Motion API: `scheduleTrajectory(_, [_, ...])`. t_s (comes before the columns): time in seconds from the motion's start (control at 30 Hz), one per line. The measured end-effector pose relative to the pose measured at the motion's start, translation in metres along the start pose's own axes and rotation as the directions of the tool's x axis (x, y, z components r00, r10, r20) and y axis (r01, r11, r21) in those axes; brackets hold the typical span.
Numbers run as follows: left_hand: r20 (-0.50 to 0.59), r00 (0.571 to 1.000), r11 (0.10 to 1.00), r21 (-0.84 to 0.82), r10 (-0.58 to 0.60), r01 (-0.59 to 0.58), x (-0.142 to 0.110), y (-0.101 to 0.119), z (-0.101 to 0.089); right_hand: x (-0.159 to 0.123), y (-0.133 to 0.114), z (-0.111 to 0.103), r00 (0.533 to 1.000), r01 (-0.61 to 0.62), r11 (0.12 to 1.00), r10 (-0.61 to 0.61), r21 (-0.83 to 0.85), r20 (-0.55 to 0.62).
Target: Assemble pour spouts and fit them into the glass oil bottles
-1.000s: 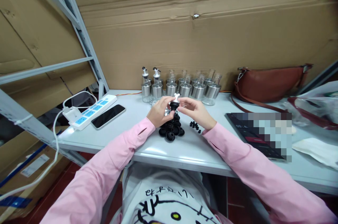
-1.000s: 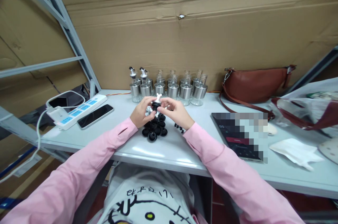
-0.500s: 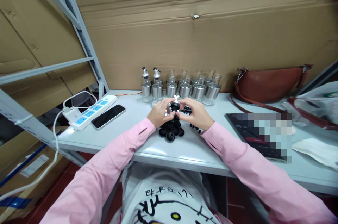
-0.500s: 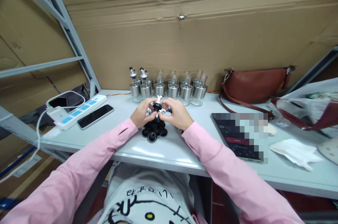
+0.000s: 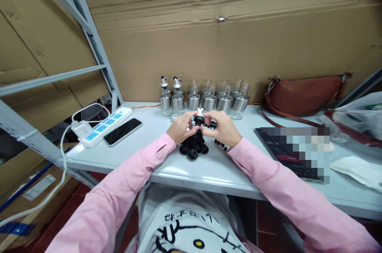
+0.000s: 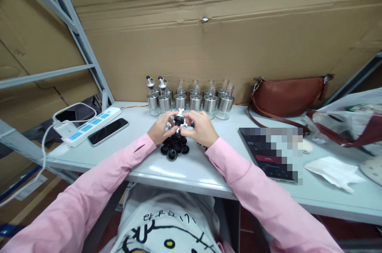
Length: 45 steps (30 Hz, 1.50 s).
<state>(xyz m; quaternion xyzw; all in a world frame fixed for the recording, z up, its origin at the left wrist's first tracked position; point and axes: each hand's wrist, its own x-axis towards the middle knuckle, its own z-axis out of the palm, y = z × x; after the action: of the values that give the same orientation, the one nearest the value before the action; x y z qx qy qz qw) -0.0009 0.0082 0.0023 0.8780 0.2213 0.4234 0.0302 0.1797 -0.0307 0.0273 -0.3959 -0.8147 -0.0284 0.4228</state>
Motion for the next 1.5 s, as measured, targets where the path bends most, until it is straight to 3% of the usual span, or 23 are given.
scheduleTrajectory(0.77, [0.021,1.000,1.000,0.017,0.007,-0.008,0.000,0.005,-0.006,0.000,0.000,0.000,0.998,0.049,0.997,-0.052,-0.057,-0.046])
scheduleTrajectory(1.03, [0.065,0.997,0.997,0.067,-0.041,0.037,0.000,0.005,-0.003,0.000,0.002,0.001,0.998,0.032,0.997,-0.037,-0.077,-0.059])
scheduleTrajectory(1.3, [0.042,0.998,0.996,0.071,0.044,-0.047,0.002,0.010,-0.009,0.000,0.001,0.000,0.998,0.017,1.000,-0.016,0.009,-0.067])
scheduleTrajectory(1.5, [0.066,0.997,0.991,0.131,0.028,-0.036,0.002,0.007,-0.007,0.000,-0.003,-0.002,0.998,0.011,0.996,-0.005,0.092,-0.062])
